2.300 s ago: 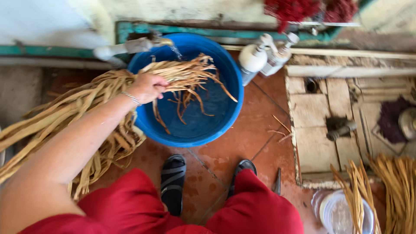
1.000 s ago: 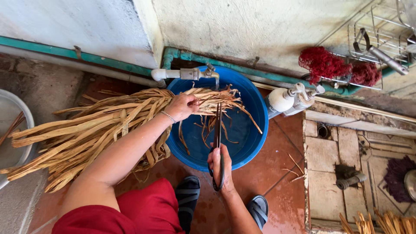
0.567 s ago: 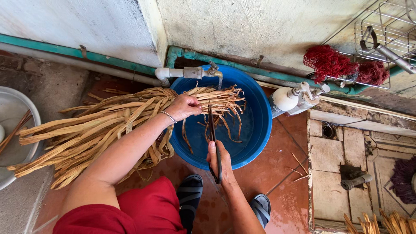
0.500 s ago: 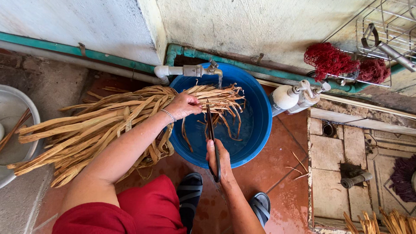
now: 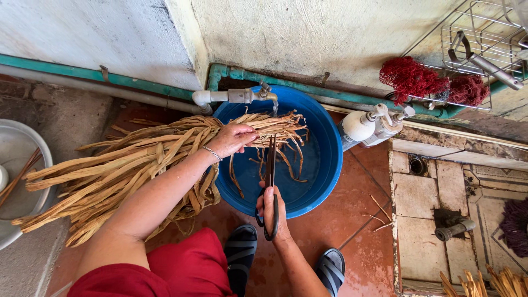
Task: The person wets a bundle of dried leaves in a blue basin, then uses scissors to trim and separate the leaves. The trimmed pieces are placed into a clear plastic container. The person repeatedly wets and trims the leaves throughout the clip.
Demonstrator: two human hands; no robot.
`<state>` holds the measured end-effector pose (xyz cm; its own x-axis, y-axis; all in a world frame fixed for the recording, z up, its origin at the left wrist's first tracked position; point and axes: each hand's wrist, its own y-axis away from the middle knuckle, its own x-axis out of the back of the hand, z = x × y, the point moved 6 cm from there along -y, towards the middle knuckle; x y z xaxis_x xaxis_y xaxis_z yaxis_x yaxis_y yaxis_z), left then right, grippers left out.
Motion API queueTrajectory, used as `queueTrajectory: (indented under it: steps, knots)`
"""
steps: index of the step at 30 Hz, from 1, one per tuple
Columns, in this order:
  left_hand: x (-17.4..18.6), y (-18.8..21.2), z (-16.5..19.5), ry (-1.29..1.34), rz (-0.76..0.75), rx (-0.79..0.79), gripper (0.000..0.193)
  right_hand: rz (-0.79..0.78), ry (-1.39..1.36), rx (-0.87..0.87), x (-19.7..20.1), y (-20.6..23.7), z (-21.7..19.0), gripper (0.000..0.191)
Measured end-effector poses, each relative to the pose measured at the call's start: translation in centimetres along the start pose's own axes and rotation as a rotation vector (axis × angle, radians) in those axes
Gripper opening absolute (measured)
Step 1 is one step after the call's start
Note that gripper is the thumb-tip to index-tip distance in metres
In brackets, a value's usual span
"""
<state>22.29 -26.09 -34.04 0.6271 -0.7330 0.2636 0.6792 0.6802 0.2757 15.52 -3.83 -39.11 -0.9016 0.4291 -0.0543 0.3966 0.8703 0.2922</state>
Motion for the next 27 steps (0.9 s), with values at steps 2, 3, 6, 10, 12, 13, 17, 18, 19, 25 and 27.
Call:
queueTrajectory:
  steps: [2, 3, 6, 10, 12, 13, 17, 18, 19, 25, 27]
  knots:
    - [-0.3, -0.2, 0.2, -0.023, -0.034, -0.074, 0.027, -0.027, -0.034, 0.039, 0.0, -0.2, -0.2, 0.065]
    - [-0.5, -0.2, 0.4, -0.035, -0.051, -0.11, 0.028, -0.027, -0.023, 0.035, 0.1, -0.3, -0.3, 0.066]
    - [-0.8, -0.3, -0.2, -0.101, -0.096, -0.057, 0.027, -0.009, 0.026, 0.016, 0.6, -0.7, -0.6, 0.069]
    - [-0.9, -0.1, -0.5, -0.185, -0.104, -0.042, 0.026, 0.051, 0.107, -0.013, 0.9, -0.8, -1.0, 0.071]
    - [-1.1, 0.2, -0.2, -0.223, -0.111, -0.049, 0.025, 0.08, 0.109, -0.025, 0.9, -0.6, -0.9, 0.071]
    - [-1.1, 0.5, 0.8, -0.285, -0.083, -0.189, 0.025, 0.101, 0.096, -0.03, 1.0, -0.5, -0.9, 0.072]
    - [-1.9, 0.7, 2.1, -0.534, -0.105, -0.213, 0.027, 0.192, -0.116, -0.048, 1.9, -0.3, -0.3, 0.073]
    - [-2.1, 0.4, 1.7, -0.597, -0.141, -0.084, 0.029, 0.2, -0.121, -0.057, 2.2, -0.4, -0.2, 0.073]
    - [-2.3, -0.1, 2.2, -0.694, -0.119, -0.095, 0.033, 0.209, -0.126, -0.066, 2.6, -0.4, -0.1, 0.073]
    - [-2.7, -4.0, 5.5, -1.006, 0.247, -0.297, 0.019, 0.177, -0.202, -0.039, 3.2, -1.5, 0.0, 0.071]
    - [-3.1, -5.1, 5.6, -1.21, 0.281, -0.296, 0.003, 0.167, -0.206, -0.049, 3.2, -1.7, 0.1, 0.071]
